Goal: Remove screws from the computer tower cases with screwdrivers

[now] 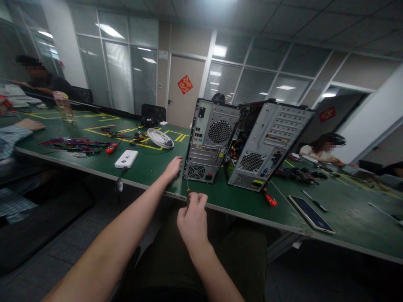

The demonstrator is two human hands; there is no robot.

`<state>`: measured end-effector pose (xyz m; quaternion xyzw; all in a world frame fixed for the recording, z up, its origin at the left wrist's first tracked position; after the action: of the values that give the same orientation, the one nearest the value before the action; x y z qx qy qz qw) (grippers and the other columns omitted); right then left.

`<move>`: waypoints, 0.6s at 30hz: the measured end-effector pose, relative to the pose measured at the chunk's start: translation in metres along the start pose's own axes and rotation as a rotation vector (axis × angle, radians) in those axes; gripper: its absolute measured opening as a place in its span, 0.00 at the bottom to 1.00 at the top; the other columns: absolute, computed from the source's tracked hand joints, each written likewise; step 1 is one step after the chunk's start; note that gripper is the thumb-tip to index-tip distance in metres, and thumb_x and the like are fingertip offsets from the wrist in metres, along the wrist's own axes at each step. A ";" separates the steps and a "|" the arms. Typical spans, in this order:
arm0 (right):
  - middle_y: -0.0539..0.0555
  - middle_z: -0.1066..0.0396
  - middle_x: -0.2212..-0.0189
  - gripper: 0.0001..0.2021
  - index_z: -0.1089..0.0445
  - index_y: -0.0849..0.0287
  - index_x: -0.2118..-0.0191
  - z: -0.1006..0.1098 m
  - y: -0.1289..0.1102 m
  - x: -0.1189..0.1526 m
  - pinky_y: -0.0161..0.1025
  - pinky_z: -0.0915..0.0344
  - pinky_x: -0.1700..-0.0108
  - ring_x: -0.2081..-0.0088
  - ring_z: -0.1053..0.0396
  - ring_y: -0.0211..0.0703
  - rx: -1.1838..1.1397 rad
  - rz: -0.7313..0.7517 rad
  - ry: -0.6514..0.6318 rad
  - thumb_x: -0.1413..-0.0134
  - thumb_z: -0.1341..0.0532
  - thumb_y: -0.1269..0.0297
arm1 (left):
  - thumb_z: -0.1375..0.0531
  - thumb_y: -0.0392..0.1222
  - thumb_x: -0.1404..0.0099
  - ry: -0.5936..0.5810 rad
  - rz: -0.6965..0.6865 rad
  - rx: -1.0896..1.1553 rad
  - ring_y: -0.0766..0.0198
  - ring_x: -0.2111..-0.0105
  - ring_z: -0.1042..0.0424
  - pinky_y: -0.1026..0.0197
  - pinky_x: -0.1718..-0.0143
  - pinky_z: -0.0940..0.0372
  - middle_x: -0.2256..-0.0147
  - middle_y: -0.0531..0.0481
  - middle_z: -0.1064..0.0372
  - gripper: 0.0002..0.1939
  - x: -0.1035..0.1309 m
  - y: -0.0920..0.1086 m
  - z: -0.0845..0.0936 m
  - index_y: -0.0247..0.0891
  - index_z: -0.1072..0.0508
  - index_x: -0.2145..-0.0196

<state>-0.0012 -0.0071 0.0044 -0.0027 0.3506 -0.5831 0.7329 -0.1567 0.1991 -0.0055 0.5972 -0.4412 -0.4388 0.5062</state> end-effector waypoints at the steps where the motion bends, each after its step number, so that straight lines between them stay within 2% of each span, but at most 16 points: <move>1: 0.60 0.37 0.49 0.18 0.34 0.60 0.49 -0.001 -0.001 0.001 0.40 0.27 0.61 0.63 0.24 0.44 -0.016 -0.002 -0.004 0.44 0.41 0.80 | 0.44 0.43 0.34 0.000 0.005 -0.017 0.58 0.55 0.26 0.60 0.59 0.36 0.45 0.42 0.25 0.17 -0.003 -0.001 -0.002 0.42 0.26 0.49; 7: 0.62 0.32 0.48 0.12 0.34 0.60 0.45 -0.011 0.004 0.011 0.37 0.26 0.61 0.59 0.20 0.45 -0.017 0.043 0.044 0.32 0.43 0.74 | 0.47 0.43 0.30 -0.019 -0.027 -0.092 0.58 0.55 0.26 0.60 0.55 0.33 0.49 0.42 0.23 0.19 -0.008 -0.005 -0.011 0.40 0.26 0.45; 11: 0.59 0.24 0.57 0.14 0.33 0.61 0.40 -0.021 0.010 0.015 0.35 0.28 0.63 0.63 0.20 0.44 0.086 0.051 -0.007 0.25 0.45 0.68 | 0.46 0.45 0.29 -0.007 -0.130 -0.241 0.53 0.49 0.26 0.54 0.44 0.35 0.48 0.41 0.22 0.19 -0.007 -0.008 -0.007 0.40 0.25 0.46; 14: 0.56 0.24 0.63 0.16 0.33 0.60 0.37 -0.021 0.012 0.016 0.36 0.29 0.66 0.66 0.20 0.45 0.120 0.011 -0.038 0.23 0.46 0.63 | 0.47 0.47 0.28 -0.005 -0.176 -0.318 0.51 0.45 0.27 0.52 0.39 0.38 0.46 0.42 0.22 0.20 -0.006 -0.008 -0.005 0.41 0.24 0.45; 18: 0.57 0.29 0.55 0.11 0.27 0.56 0.47 -0.016 0.008 0.016 0.36 0.28 0.61 0.61 0.22 0.43 -0.030 0.031 0.033 0.24 0.45 0.64 | 0.47 0.47 0.29 0.012 -0.182 -0.343 0.50 0.44 0.27 0.50 0.38 0.38 0.46 0.43 0.22 0.20 -0.005 -0.007 -0.004 0.42 0.24 0.45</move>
<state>-0.0017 -0.0119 -0.0187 0.0014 0.3716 -0.5660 0.7359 -0.1536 0.2058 -0.0120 0.5423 -0.3013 -0.5479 0.5612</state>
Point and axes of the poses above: each hand's wrist, its own x-axis away from the middle knuckle, its own z-axis out of the back of the hand, y = z × x, the point moved 6 cm from there along -x, towards the middle knuckle
